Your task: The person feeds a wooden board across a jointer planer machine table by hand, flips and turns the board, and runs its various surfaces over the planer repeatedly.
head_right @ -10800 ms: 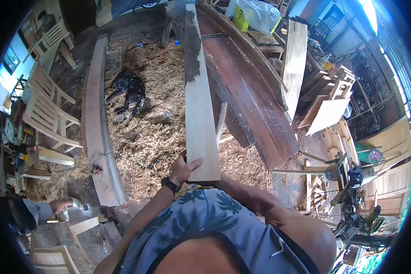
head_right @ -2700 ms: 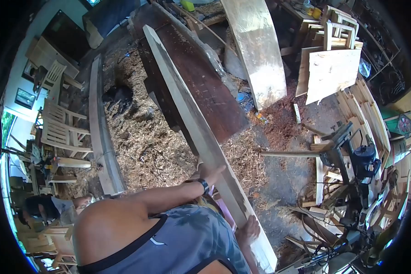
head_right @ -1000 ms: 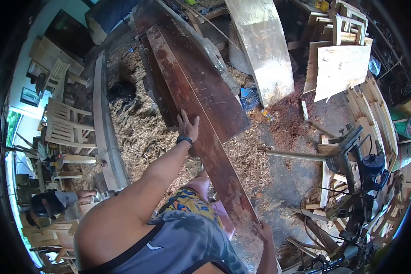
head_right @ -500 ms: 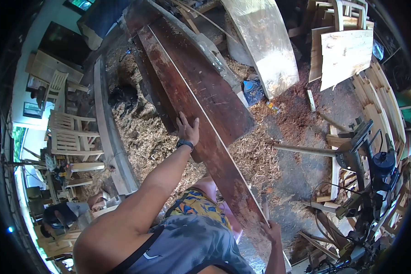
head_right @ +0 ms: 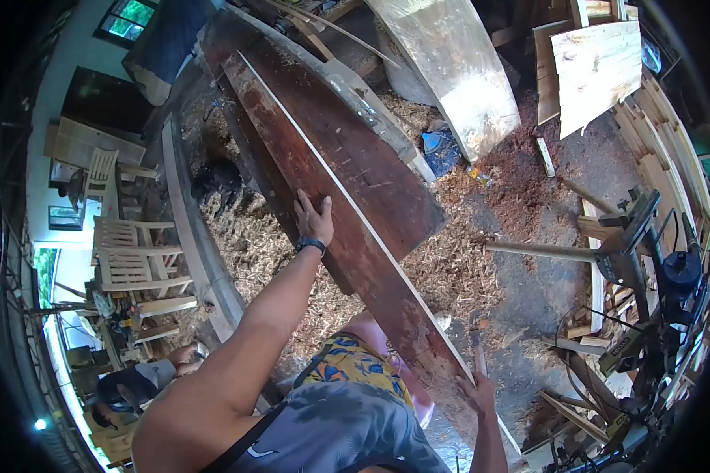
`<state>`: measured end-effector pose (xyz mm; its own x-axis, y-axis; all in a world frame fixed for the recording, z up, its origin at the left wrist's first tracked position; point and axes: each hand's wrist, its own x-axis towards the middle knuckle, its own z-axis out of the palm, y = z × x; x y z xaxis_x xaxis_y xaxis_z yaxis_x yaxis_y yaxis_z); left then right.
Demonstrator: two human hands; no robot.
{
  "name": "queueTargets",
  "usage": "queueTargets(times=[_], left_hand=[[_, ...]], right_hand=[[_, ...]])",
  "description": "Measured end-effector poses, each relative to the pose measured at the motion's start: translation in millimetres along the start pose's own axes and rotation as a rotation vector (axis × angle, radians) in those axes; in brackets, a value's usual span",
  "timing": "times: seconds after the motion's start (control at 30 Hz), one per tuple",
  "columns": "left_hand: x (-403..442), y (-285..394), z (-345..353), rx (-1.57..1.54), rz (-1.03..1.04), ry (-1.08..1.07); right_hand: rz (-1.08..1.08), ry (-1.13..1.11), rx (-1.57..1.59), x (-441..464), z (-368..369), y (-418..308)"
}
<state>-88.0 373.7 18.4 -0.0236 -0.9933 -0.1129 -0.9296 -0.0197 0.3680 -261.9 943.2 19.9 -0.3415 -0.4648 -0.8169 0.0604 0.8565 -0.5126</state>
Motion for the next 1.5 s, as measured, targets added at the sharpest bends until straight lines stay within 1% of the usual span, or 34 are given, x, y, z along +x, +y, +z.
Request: queueTargets(times=[0.07, 0.17, 0.27, 0.3, 0.4, 0.57, 0.7, 0.77, 0.87, 0.93, 0.97, 1.07, 1.1, 1.2, 1.23, 1.33, 1.43, 1.5], left_hand=[[7, -2, 1, -0.003, -0.007, 0.007], [28, -5, 3, -0.064, 0.021, 0.040], [43, 8, -14, -0.025, -0.033, -0.009], [52, 6, -15, -0.011, -0.023, -0.009], [81, -4, -13, 0.000, 0.001, 0.002], [121, -8, -17, -0.094, 0.020, 0.025], [158, -5, -31, -0.059, -0.032, -0.005], [186, -19, -27, -0.066, 0.009, 0.030], [223, -27, -28, -0.063, 0.017, 0.045], [251, -35, -29, -0.048, 0.031, 0.059], [267, -39, -29, -0.042, 0.026, 0.057], [317, -44, -35, -0.027, 0.037, 0.084], [332, -41, -42, -0.030, 0.010, 0.071], [390, -54, -40, -0.070, 0.055, 0.103], [404, -52, -45, -0.086, 0.045, 0.079], [448, -46, -62, -0.059, -0.002, 0.034], [507, -52, -63, -0.028, 0.001, 0.057], [537, -48, -77, 0.018, 0.019, 0.066]], right_hand=[[0.021, -0.017, 0.013, 4, 5, -4], [0.034, -0.036, 0.008, 11, 6, -28], [0.043, -0.052, 0.005, 19, 12, -43], [0.045, -0.055, 0.008, 23, 15, -50], [-0.036, 0.031, 0.043, 30, 25, -75], [-0.016, -0.033, -0.038, 45, 33, -123], [-0.026, -0.063, -0.061, 62, 45, -154], [-0.069, 0.005, -0.051, 83, 66, -141], [-0.109, 0.056, 0.035, 95, 80, -159], [-0.134, 0.081, 0.075, 97, 89, -194], [-0.057, 0.051, 0.063, 95, 90, -219], [-0.147, 0.125, 0.036, 115, 114, -237], [-0.137, 0.160, 0.066, 115, 122, -259], [-0.332, 0.210, -0.082, 109, 143, -326], [-0.407, 0.233, -0.115, 112, 152, -328], [-0.532, 0.347, -0.256, 109, 165, -337], [-0.369, 0.456, -0.387, 91, 157, -307], [-0.208, 0.537, -0.316, 66, 144, -287]])
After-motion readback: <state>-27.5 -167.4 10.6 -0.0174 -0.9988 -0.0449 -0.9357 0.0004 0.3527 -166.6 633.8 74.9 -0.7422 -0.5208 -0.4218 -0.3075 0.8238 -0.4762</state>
